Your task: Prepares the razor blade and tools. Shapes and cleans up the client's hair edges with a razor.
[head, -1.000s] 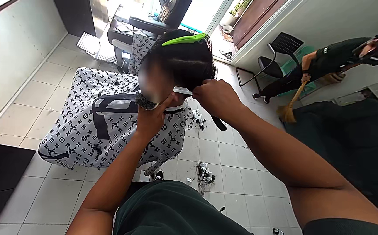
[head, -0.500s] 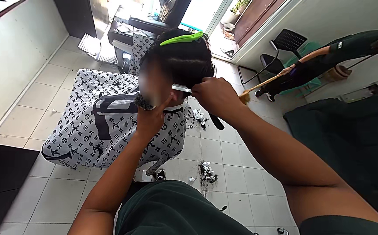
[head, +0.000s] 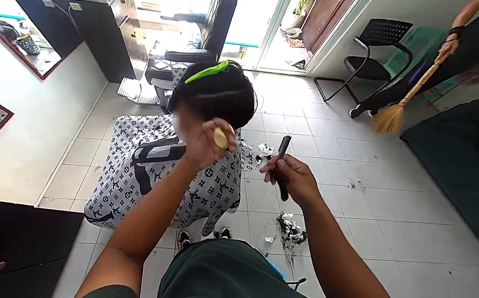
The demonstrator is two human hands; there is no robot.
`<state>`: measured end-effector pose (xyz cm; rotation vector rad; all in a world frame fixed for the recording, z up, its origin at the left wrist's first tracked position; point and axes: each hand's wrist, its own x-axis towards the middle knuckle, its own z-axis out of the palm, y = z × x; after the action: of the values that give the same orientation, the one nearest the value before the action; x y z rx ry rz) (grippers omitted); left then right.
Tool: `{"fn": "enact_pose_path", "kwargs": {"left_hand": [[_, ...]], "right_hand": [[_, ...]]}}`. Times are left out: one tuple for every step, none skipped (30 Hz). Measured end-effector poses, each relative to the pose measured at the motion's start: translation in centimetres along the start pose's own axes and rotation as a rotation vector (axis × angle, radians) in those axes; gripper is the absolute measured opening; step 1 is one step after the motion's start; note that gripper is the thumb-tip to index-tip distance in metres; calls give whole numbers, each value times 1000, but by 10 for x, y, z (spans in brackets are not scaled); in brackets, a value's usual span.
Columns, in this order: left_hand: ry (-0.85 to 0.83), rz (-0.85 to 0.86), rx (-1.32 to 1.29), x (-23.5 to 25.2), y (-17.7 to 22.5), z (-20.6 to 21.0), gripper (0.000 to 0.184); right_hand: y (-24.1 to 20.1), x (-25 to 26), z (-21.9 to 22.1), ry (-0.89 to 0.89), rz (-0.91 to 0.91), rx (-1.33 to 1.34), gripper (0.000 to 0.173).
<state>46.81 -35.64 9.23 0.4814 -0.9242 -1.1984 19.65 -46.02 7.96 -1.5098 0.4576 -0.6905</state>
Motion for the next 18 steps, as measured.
{"fn": "enact_pose_path", "kwargs": {"left_hand": [[-124, -119, 39, -2, -13, 5, 48], [-247, -193, 43, -3, -23, 10, 51], [-357, -230, 18, -6, -28, 16, 52], [-444, -232, -39, -9, -29, 22, 51], [-504, -211, -102, -12, -28, 28, 49], [-543, -178, -159, -15, -25, 31, 47], [-566, -145, -200, -17, -20, 32, 46], [-578, -118, -220, -18, -15, 31, 46], [-579, -96, -223, -18, -11, 29, 46], [-578, -79, -210, -17, -7, 26, 47], [-573, -59, -179, -16, -4, 23, 48], [-549, -28, -135, -15, 1, 19, 47], [-500, 26, -77, -14, 10, 16, 45], [-414, 103, -4, -13, 23, 11, 42], [-274, 191, 111, -10, 39, 7, 40], [-95, 289, 258, -5, 56, 1, 36], [75, 381, 433, 2, 73, -8, 29], [208, 450, 645, 11, 90, -18, 19]], "right_hand": [[4, -9, 2, -23, -23, 283, 36], [7, -17, 6, -100, -41, 525, 36], [12, -23, 10, -209, -42, 662, 35], [15, -29, 16, -275, 7, 659, 35], [18, -34, 25, -276, 105, 559, 35], [22, -37, 33, -265, 202, 454, 35], [27, -38, 38, -256, 251, 447, 35], [32, -40, 41, -262, 237, 541, 35], [33, -40, 43, -290, 195, 640, 36], [31, -39, 46, -309, 180, 644, 36], [25, -38, 53, -288, 215, 526, 36], [20, -35, 60, -245, 270, 345, 36], [18, -32, 66, -192, 305, 197, 35], [18, -29, 67, -108, 292, 112, 32], [18, -26, 64, -12, 232, 52, 29], [17, -24, 55, 69, 137, -8, 25], [15, -22, 42, 138, 27, -81, 24], [12, -19, 28, 209, -66, -160, 24]]}}
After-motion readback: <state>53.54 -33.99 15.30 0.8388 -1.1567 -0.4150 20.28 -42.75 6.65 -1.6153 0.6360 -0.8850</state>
